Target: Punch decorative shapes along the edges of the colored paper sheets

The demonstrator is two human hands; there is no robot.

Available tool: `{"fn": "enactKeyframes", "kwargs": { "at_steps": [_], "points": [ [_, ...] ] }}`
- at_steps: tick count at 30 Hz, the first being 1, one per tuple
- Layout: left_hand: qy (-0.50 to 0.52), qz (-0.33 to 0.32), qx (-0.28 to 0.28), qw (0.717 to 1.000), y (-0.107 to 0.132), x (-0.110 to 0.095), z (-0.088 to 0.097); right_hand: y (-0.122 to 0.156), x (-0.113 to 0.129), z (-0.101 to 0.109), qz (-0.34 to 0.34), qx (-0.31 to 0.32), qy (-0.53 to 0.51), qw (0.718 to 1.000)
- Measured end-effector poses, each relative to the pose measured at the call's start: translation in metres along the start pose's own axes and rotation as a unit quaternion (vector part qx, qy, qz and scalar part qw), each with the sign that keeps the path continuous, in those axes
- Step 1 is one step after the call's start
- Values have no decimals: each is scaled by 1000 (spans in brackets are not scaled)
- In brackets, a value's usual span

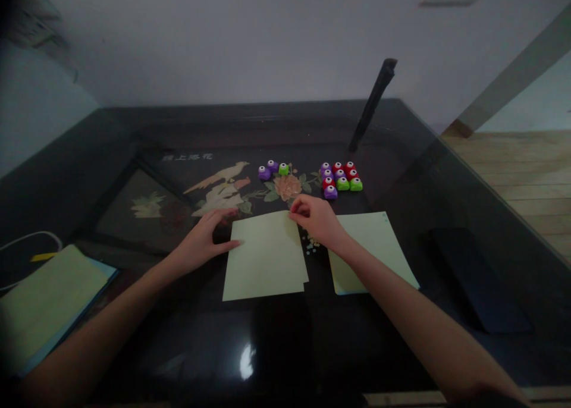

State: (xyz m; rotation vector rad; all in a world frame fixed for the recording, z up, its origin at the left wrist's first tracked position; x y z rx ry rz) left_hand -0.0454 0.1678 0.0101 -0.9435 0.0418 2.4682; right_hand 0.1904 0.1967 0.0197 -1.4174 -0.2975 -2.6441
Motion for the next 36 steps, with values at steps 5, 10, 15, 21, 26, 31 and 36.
{"fn": "enactKeyframes", "kwargs": {
  "at_steps": [5, 10, 15, 21, 26, 31, 36],
  "points": [
    [190, 81, -60, 977, -2, 9, 3, 5, 6, 8, -44, -7, -75, 996],
    [392, 148, -56, 906, 2, 13, -8, 7, 5, 14, -67, -21, -178, 982],
    [408, 161, -58, 897, 6, 9, -10, 7, 2, 11, -94, 8, -196, 976],
    [413, 130, -35, 901, 3, -1, -9, 7, -2, 14, -90, 12, -179, 980],
    [361, 125, 35, 924, 5, -5, -15, 7, -5, 11, -86, 24, -188, 978],
    [340, 150, 73, 925, 8, 6, -18, 7, -4, 4, -67, 91, -117, 987],
    [353, 181, -63, 916, 5, 34, 7, -11, 1, 17, -25, 33, 24, 999]
  ]
}}
Point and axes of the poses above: each hand's wrist, its own y-axis away from the middle knuckle, its own z-axis out of the back of the hand, x = y × z, the point moved 7 cm from there along -y, towards the middle knuckle, and after that the axes turned 9 degrees about -z, right-handed, at the moved point
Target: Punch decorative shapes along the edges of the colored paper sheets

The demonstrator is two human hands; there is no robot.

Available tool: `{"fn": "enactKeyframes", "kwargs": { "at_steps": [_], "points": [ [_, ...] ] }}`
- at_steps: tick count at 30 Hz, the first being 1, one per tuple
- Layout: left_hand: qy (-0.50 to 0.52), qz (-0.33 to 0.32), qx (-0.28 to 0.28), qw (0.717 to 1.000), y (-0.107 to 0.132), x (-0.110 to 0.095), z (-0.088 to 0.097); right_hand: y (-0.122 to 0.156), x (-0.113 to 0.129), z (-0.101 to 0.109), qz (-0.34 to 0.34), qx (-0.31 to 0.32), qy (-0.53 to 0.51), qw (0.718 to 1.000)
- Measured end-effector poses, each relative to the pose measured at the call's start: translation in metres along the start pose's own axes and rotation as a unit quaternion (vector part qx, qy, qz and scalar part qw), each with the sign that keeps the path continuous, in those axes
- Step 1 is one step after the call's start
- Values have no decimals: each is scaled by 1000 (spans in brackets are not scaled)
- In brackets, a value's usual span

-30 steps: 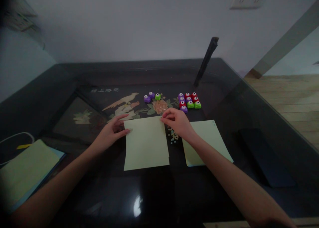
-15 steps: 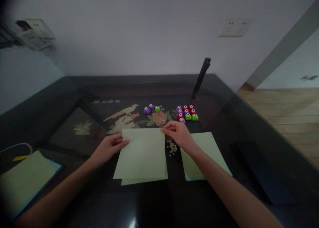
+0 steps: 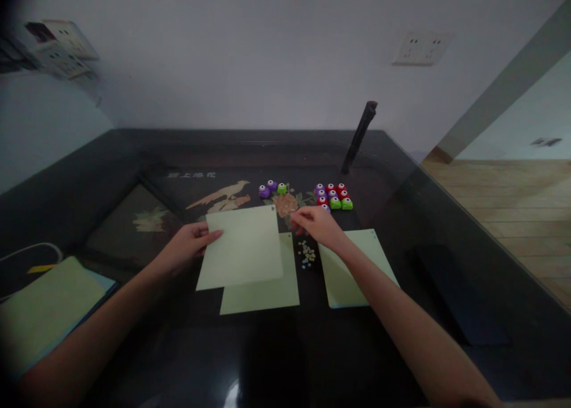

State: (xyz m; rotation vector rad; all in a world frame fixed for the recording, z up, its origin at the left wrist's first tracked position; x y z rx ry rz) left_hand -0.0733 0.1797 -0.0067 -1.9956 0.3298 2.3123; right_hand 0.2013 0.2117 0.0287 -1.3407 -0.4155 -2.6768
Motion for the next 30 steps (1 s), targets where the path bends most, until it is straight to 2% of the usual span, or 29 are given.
{"fn": "enactKeyframes", "kwargs": {
  "at_steps": [3, 7, 11, 18, 30],
  "points": [
    [20, -13, -58, 998, -4, 0, 14, -25, 7, 11, 12, -65, 47, 997],
    [14, -12, -60, 998, -5, 2, 13, -67, 17, 18, 7, -148, 115, 982],
    [11, -14, -54, 998, -6, 4, 11, -99, 22, 11, -9, -189, 173, 967],
    [12, -16, -22, 1000, -7, 7, 2, -115, 14, -7, -38, -186, 230, 955],
    [-1, -24, 15, 1000, -8, 16, -2, -122, 7, -7, -44, -168, 252, 952]
  ]
}}
Point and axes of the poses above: each hand's wrist, its own y-axis away from the middle knuckle, its own z-axis out of the back of the hand, x = y × z, the point moved 7 cm from there along -y, towards the middle knuckle, and after that the axes turned 9 degrees about -z, right-handed, at the moved point
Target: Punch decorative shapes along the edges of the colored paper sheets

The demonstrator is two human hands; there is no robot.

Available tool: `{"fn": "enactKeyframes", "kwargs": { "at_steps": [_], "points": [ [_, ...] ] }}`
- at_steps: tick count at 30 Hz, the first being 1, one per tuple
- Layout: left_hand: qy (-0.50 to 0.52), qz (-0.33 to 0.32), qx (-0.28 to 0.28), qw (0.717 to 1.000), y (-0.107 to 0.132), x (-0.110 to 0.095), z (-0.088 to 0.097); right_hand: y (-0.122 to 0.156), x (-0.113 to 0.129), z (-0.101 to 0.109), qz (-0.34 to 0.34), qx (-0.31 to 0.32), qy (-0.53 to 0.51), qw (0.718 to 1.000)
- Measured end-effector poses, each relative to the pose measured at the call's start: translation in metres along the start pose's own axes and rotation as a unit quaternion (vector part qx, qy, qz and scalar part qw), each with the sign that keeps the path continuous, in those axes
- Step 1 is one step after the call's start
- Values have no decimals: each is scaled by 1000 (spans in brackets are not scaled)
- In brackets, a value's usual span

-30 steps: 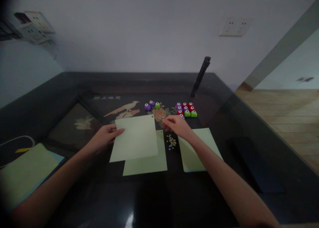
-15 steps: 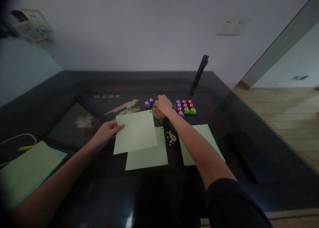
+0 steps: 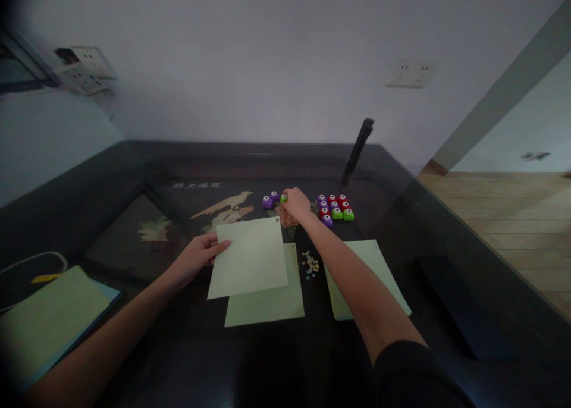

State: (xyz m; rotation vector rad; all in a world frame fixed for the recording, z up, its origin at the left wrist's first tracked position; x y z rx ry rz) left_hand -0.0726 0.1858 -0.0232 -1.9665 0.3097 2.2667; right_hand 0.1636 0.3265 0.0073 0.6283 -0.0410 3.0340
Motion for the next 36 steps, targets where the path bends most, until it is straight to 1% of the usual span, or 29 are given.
{"fn": "enactKeyframes", "kwargs": {
  "at_steps": [9, 16, 20, 22, 24, 25, 26, 28, 30, 33, 36],
  "points": [
    [2, -2, 11, 1000, -1, 3, 0, 0, 1, 1, 6, 10, -18, 1000],
    [0, -2, 2, 1000, -1, 2, 1, 8, 0, 10, 0, 3, -60, 998],
    [-3, 1, -5, 1000, 0, -2, 1, 22, 1, 24, 21, 12, -118, 993],
    [-5, 2, -11, 1000, 1, -4, 1, 35, 2, 34, 42, 27, -150, 987],
    [-5, 3, -17, 1000, 2, -7, 1, 52, 1, 43, 59, 54, -190, 979],
    [-5, 4, -21, 1000, 3, -9, 1, 61, -1, 47, 63, 71, -220, 971],
    [-3, 5, -27, 1000, 4, -11, 2, 71, -4, 51, 60, 93, -275, 955],
    [4, 6, -40, 999, 6, -16, 4, 91, -15, 58, 36, 122, -383, 915],
    [13, 5, -51, 999, 7, -22, 5, 112, -29, 60, -6, 158, -472, 868],
    [16, 5, -49, 999, 10, -30, -1, 143, -45, 56, -62, 220, -556, 799],
    [23, 20, -26, 999, 16, -33, -16, 171, -55, 52, -100, 252, -595, 756]
  ]
}}
Point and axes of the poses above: each hand's wrist, its own y-axis away from the middle knuckle, its own z-axis out of the back of the hand, x = y × z, the point moved 7 cm from there along -y, towards the middle knuckle, and after that the axes turned 9 degrees about -z, right-handed, at the moved point
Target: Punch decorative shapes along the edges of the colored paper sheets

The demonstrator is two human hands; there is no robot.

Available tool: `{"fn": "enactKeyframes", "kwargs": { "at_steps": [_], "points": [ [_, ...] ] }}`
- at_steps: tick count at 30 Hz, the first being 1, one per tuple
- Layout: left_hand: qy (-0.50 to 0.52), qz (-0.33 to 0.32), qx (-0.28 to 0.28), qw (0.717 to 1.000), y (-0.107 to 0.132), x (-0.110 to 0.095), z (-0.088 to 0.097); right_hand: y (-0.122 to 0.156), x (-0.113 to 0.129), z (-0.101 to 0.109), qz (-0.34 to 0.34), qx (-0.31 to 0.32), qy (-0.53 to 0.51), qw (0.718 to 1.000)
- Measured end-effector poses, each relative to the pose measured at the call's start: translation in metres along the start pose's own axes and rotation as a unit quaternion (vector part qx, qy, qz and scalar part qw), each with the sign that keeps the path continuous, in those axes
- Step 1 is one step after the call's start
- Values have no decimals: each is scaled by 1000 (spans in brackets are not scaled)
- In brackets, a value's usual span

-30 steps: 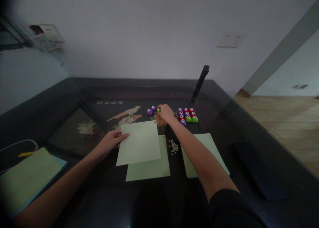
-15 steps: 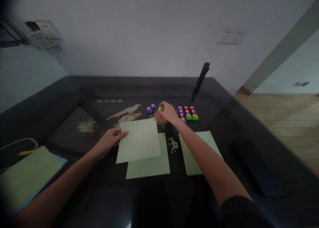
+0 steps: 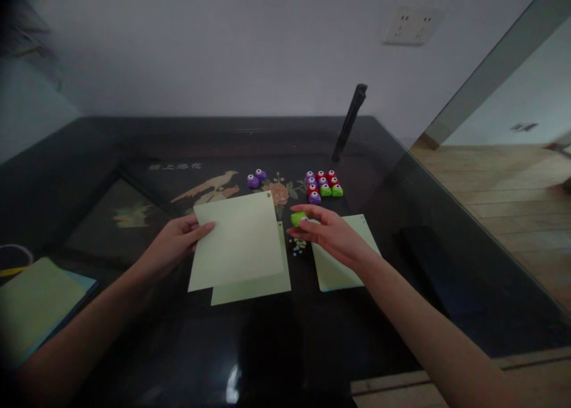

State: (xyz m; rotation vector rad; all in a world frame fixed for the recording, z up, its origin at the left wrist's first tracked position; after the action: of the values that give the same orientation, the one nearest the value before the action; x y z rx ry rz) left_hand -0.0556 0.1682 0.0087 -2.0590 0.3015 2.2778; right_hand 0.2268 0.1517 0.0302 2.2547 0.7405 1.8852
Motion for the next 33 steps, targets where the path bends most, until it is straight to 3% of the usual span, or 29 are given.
{"fn": "enactKeyframes", "kwargs": {
  "at_steps": [5, 8, 19, 33],
  "points": [
    [15, 48, 22, 998, 18, 9, -28, 23, -18, 2, -28, -33, -71, 997],
    [10, 55, 21, 998, 29, 12, -35, 27, -21, -1, -37, -42, -109, 993],
    [-100, 33, 34, 994, 37, 13, -24, 24, -32, -7, -48, -48, -109, 992],
    [-133, 44, 57, 988, 42, 15, -26, 27, -33, -12, -70, -57, -114, 989]
  ]
}}
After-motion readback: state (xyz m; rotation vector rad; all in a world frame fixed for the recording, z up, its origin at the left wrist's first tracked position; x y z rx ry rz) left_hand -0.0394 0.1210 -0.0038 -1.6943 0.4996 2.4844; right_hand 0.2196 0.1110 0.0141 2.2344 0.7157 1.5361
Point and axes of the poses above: each hand's wrist, its own y-axis away from the middle knuckle, its own z-axis out of the back of the hand, x = y × z, the point moved 7 cm from there along -y, towards the middle knuckle, and after that the axes turned 9 degrees about -z, right-handed, at the moved point
